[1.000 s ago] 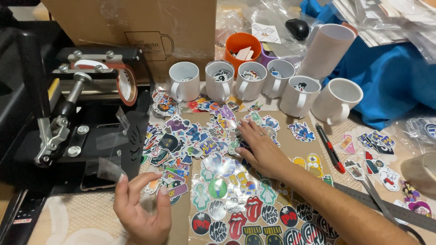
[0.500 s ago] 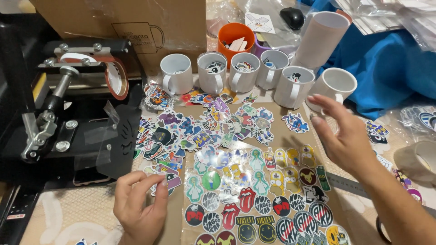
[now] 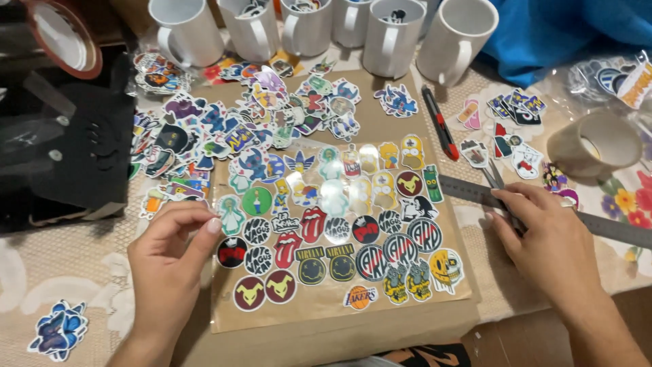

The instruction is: The person applies stickers to a cardboard sheet using scissors and tape. They cut tape, place stickers, and smooth them down, occasionally adjusting the sheet and handling multiple sticker designs.

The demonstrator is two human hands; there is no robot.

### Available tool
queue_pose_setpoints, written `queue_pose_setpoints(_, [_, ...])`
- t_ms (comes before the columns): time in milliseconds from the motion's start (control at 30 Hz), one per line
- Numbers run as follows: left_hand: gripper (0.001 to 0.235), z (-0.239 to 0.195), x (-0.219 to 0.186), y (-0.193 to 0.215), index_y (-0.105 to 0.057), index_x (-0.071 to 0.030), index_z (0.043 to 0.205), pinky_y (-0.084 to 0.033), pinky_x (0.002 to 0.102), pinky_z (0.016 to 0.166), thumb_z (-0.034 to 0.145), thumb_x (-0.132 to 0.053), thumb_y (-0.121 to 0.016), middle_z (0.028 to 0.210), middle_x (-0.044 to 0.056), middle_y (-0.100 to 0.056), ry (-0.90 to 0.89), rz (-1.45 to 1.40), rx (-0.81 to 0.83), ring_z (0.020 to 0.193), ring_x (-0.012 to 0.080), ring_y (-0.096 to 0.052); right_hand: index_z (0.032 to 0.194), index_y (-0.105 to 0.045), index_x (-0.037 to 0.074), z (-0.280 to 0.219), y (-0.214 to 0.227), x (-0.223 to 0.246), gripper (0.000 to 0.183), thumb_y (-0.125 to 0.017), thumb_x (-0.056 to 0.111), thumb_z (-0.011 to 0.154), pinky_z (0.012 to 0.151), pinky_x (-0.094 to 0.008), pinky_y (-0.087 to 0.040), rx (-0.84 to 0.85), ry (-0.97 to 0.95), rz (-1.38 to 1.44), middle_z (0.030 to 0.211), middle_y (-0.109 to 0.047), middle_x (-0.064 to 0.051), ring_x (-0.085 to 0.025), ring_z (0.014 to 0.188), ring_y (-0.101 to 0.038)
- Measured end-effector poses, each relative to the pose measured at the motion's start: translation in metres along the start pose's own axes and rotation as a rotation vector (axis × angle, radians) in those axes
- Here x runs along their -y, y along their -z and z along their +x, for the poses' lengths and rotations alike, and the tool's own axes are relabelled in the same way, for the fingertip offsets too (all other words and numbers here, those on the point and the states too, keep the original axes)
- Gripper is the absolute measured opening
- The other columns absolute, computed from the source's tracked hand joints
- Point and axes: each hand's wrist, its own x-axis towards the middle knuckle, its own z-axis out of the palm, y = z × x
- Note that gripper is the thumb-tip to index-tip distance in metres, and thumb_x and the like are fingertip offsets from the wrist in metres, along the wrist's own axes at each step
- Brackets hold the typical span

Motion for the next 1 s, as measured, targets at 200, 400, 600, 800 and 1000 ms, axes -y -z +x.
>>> queue_pose_setpoints(200, [0.006, -0.023, -0.029, -0.019, -0.071, 0.001, 0.094, -0.053, 0.027, 0.084, 0.089, -0.001, -0.068, 0.099, 0.011, -0.068, 0.245, -0.086, 0.086, 0.095, 0.0175, -0.064, 0.124, -0.072, 0.02, -0.024, 0.003, -0.03, 0.036, -0.067, 0.032, 0.091, 0.087, -0.045, -0.053, -0.002, -0.078, 0.12, 0.132, -0.067, 0.0, -0.024, 0.117, -0.064])
queue_pose_setpoints(400, [0.006, -0.037, -0.033, -0.047, -0.073, 0.002, 0.09, -0.05, 0.028, 0.076, 0.087, -0.001, -0.071, 0.094, 0.01, -0.069, 0.4, -0.186, 0.166, 0.087, 0.0166, -0.063, 0.121, -0.072, 0.011, -0.039, -0.003, -0.05, 0.034, -0.069, 0.021, 0.09, 0.096, -0.041, -0.051, -0.034, 0.006, 0.305, 0.128, -0.07, -0.005, -0.023, 0.117, -0.065])
queue_pose_setpoints(600, [0.005, -0.04, -0.046, -0.08, -0.076, 0.003, 0.086, -0.047, 0.028, 0.059, 0.082, 0.0, -0.076, 0.09, 0.011, -0.072, 0.526, -0.354, 0.223, 0.07, 0.0158, -0.059, 0.137, -0.062, 0.033, -0.035, 0.001, -0.048, 0.058, -0.067, 0.046, 0.08, 0.081, -0.046, -0.06, 0.185, -0.205, -0.066, 0.132, -0.068, 0.008, -0.026, 0.109, -0.071])
queue_pose_setpoints(800, [0.007, -0.037, -0.069, -0.095, -0.078, 0.002, 0.086, -0.053, 0.027, 0.065, 0.08, -0.001, -0.079, 0.084, 0.012, -0.077, 0.583, -0.534, 0.3, 0.072, 0.0153, -0.066, 0.137, -0.068, 0.027, -0.046, -0.003, -0.046, 0.058, -0.069, 0.043, 0.081, 0.075, -0.032, -0.059, -0.01, -0.134, -0.065, 0.123, -0.073, 0.007, -0.017, 0.089, -0.075])
queue_pose_setpoints(1000, [0.007, -0.032, -0.097, -0.102, -0.076, -0.005, 0.08, -0.057, 0.033, 0.083, 0.076, -0.01, -0.078, 0.1, 0.019, -0.083, 0.598, -0.694, 0.457, 0.094, 0.0217, -0.075, 0.088, -0.069, -0.004, -0.049, -0.09, -0.079, 0.025, -0.075, -0.01, 0.064, 0.07, -0.039, -0.065, 0.379, -0.213, 1.162, 0.087, -0.075, -0.022, -0.032, 0.085, -0.079])
